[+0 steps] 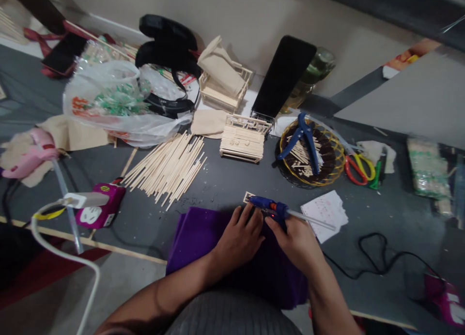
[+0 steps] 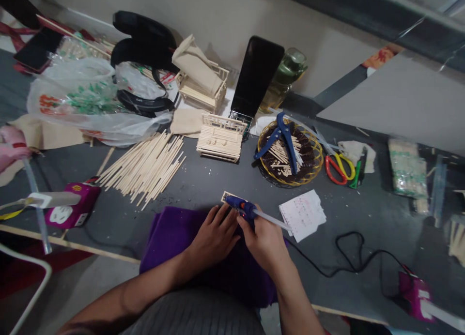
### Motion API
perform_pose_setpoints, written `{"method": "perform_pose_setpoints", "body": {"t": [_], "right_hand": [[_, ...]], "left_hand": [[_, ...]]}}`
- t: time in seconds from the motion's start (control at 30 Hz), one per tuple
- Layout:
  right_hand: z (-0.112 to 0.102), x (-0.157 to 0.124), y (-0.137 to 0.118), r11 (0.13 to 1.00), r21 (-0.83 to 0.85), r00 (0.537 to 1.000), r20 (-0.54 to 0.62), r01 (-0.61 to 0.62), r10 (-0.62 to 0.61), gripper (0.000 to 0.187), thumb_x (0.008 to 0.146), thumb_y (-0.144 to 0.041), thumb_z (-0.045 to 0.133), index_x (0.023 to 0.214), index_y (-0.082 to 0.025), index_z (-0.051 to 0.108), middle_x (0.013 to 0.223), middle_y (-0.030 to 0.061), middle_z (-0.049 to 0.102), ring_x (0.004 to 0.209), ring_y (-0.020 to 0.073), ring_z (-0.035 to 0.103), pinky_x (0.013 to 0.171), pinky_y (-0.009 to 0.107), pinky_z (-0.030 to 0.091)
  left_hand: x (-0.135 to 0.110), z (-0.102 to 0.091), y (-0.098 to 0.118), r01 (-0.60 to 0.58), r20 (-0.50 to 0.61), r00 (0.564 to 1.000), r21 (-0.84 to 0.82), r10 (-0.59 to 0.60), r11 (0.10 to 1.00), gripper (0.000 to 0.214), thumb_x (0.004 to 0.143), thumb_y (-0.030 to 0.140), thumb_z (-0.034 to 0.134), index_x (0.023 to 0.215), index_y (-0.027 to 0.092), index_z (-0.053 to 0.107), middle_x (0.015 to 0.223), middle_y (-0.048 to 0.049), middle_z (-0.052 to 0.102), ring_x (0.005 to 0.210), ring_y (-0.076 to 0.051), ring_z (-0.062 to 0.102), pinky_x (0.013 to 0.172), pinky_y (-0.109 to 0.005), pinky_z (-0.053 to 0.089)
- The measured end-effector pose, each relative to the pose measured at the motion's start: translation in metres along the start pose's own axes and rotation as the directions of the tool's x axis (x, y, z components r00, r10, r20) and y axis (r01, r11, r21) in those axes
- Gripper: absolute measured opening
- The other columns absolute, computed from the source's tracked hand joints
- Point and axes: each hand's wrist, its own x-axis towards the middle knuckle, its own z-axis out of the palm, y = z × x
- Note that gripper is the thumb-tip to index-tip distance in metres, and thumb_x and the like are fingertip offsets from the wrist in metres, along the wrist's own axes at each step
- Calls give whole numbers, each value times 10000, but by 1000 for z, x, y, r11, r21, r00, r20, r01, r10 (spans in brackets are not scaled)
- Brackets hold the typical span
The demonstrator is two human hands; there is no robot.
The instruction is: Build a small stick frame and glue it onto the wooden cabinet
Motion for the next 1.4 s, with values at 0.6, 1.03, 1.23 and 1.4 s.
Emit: {"method": "perform_pose_setpoints", "body": {"t": [0.6,1.03,1.23,1.4], "right_hand": [[1,-1,1,999,-10,999,-12,31,-31,285,921,-350,446,978,-163,653,895,123,739,796,252,712,658,302,527],[-9,-19,26,966,170,977,-48,-197,208,425,877,-539,458,892,-179,683,795,100,731,765,262,688,674,337,519],[-5,-26,39,933,241,955,-65,-266,289,462,869,-558,460,948,-159,678,654,56,680,579,212,619,602,320,492],[-5,-18,34,956,187,971,-43,-225,237,418,878,-521,440,779,-173,649,700,88,692,668,233,652,638,324,492]], "left_hand": [[0,1,1,3,-25,1000,1,-3,1000,480,973,426,355,1310,140,541,1371,-81,551,1324,-303,404,1077,-450,308],[2,-3,0,-6,29,1000,63,4,998,527,982,416,300,1358,104,500,1504,-105,412,1393,-309,320,1072,-444,334],[4,-3,-1,4,15,1000,74,-5,997,530,971,427,340,1351,103,517,1498,-112,423,1386,-306,335,1067,-438,341],[5,-3,-2,-2,6,1000,81,1,997,519,955,429,391,1328,105,548,1489,-118,434,1376,-310,354,1056,-441,355]]}}
